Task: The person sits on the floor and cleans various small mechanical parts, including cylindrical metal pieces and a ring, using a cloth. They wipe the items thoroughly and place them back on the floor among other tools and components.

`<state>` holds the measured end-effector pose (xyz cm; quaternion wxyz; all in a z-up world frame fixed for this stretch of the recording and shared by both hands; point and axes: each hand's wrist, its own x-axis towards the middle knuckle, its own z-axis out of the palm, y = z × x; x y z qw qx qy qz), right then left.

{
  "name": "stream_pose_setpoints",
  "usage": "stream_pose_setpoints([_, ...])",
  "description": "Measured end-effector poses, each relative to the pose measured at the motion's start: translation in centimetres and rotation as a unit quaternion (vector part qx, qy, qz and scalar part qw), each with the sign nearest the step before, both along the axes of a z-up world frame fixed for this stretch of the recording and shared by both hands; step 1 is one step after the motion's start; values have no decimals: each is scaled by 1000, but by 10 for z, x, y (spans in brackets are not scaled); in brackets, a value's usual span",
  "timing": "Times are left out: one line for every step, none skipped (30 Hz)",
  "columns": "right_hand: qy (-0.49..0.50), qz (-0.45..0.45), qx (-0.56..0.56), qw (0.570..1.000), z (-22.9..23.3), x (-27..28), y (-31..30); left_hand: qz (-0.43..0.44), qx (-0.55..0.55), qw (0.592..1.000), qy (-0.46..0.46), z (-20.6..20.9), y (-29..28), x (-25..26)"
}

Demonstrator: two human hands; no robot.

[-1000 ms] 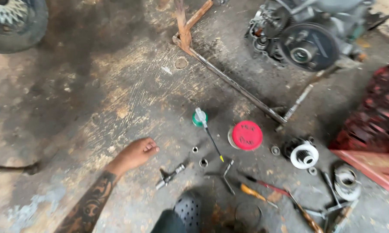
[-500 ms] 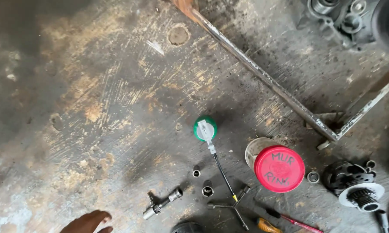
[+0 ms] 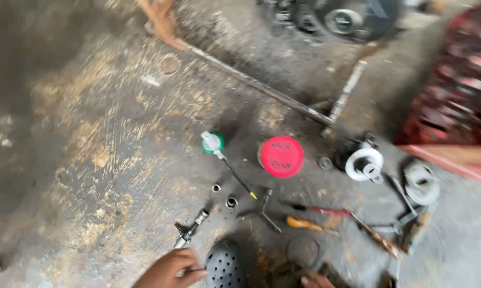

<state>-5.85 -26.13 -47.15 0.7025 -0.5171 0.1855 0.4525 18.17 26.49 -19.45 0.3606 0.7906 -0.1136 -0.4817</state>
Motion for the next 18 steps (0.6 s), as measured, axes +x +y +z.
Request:
stream_pose_setpoints([-2, -18, 7, 1000, 43, 40, 14, -16, -45, 999, 4, 27, -29, 11])
stream_pose_setpoints([-11, -37, 5, 999, 93, 66, 38, -34, -47, 998, -4, 40, -53, 12])
stream_pose_setpoints([-75, -51, 75, 993, 148, 88, 60, -59, -65, 996, -17, 53, -78, 14])
stream_pose_setpoints([-142, -64, 143, 977, 209, 99, 80, -83, -83, 993, -30, 65, -103, 13])
stream_pose_setpoints([-153, -79, 140, 975, 233, 94, 82, -101, -84, 991, -38, 70, -124, 10])
stream_pose_setpoints([-142, -27, 58, 988, 254, 89, 82, -107, -159, 978, -78, 73, -146, 5])
stream_pose_setpoints([-118, 21, -26, 992, 279, 75, 84, -114, -235, 959, -107, 77, -168, -6])
stream_pose_setpoints([-119, 1, -30, 992, 312, 72, 94, -134, -238, 956, -104, 87, -178, -14])
stream_pose_setpoints([-207, 7, -49, 977, 344, 74, 100, -150, -278, 941, -119, 95, -189, -20])
stream_pose_setpoints([-293, 12, -71, 953, 375, 77, 105, -165, -318, 924, -133, 102, -201, -25])
stream_pose_setpoints([-294, -2, -78, 953, 384, 68, 100, -180, -321, 921, -129, 102, -203, -29])
stream_pose_setpoints([-341, 11, -135, 930, 392, 59, 96, -202, -321, 911, -160, 102, -204, -32])
stream_pose_setpoints([-383, 30, -190, 903, 401, 52, 90, -218, -320, 902, -191, 102, -205, -35])
stream_pose_setpoints([-381, 22, -195, 903, 416, 45, 88, -227, -323, 899, -188, 116, -202, -35])
stream_pose_setpoints([-403, 17, -240, 883, 430, 43, 85, -223, -304, 911, -168, 131, -200, -30])
stream_pose_setpoints([-422, 11, -284, 861, 444, 41, 83, -218, -285, 921, -149, 146, -197, -26])
stream_pose_setpoints([-428, 8, -286, 857, 458, 41, 82, -221, -285, 919, -156, 157, -200, -26])
stream_pose_setpoints([-421, 18, -292, 859, 471, 41, 80, -252, -237, 924, -161, 167, -202, -26])
